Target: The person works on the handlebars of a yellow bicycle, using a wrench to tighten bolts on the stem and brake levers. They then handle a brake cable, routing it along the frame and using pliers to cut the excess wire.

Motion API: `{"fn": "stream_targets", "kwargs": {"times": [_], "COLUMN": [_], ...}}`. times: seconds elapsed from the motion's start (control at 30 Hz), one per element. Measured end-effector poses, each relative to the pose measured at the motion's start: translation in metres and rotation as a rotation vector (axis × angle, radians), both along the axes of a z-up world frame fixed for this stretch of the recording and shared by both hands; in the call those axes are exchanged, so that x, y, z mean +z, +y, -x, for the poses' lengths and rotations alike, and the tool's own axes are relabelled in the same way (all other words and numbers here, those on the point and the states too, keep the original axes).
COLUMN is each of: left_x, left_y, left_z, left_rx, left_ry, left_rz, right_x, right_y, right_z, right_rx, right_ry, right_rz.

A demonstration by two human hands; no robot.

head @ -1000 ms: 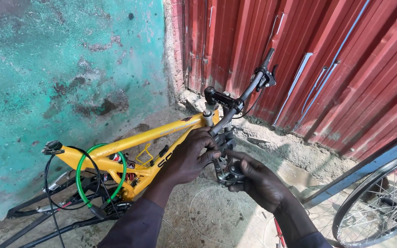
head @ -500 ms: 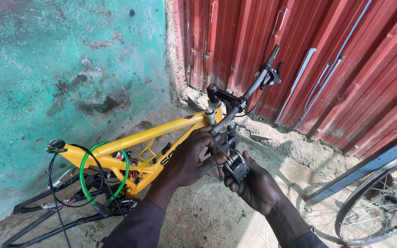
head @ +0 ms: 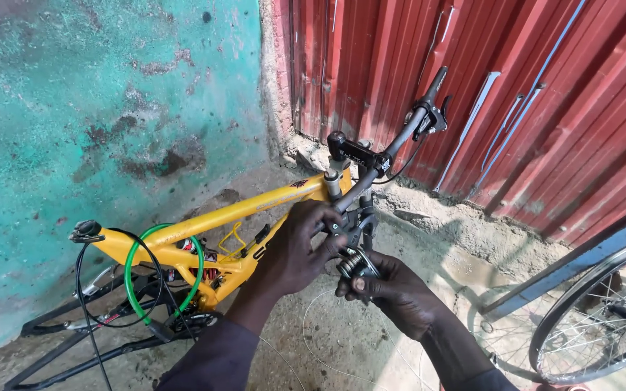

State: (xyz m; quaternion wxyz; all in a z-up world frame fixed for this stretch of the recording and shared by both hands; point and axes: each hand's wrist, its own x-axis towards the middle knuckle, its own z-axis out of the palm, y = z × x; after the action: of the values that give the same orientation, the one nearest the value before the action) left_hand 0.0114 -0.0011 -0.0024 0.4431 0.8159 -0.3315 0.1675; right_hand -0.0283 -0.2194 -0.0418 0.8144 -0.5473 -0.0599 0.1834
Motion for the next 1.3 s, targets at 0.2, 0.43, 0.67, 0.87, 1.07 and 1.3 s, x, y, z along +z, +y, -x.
{"fn": "stream_targets", "kwargs": {"times": [0.2, 0.43, 0.67, 0.87, 1.07, 1.3], "left_x": [-0.006, -0.009, -0.001, -0.008, 0.021, -0.012], "left_y": [0.003, 0.004, 0.003, 0.006, 0.0, 0.0], "left_z": [-0.017, -0.029, -0.023, -0.03, -0.021, -0.04], "left_rx": [0.256, 0.11, 0.12, 0.043, 0.178, 0.156], "left_ry": [0.082, 0.349, 0.321, 0.436, 0.607, 0.538], "left_rz": [-0.112, -0.096, -0.187, -0.227, -0.362, -0.271], "right_x": [0.021, 0.041, 0.008, -0.008, -0.023, -0.024], "right_y": [-0.007, -0.005, -0.001, 0.027, 0.025, 0.028], "right_z": [-0.002, -0.002, -0.024, -0.018, -0.026, -0.025], "right_rx": [-0.059, -0.265, -0.487, -0.483, -0.371, -0.347], "right_ry": [-0.071, -0.313, -0.194, 0.02, 0.153, 0.182], "right_rz": [0.118, 0.503, 0.429, 0.101, -0.1, -0.147]}}
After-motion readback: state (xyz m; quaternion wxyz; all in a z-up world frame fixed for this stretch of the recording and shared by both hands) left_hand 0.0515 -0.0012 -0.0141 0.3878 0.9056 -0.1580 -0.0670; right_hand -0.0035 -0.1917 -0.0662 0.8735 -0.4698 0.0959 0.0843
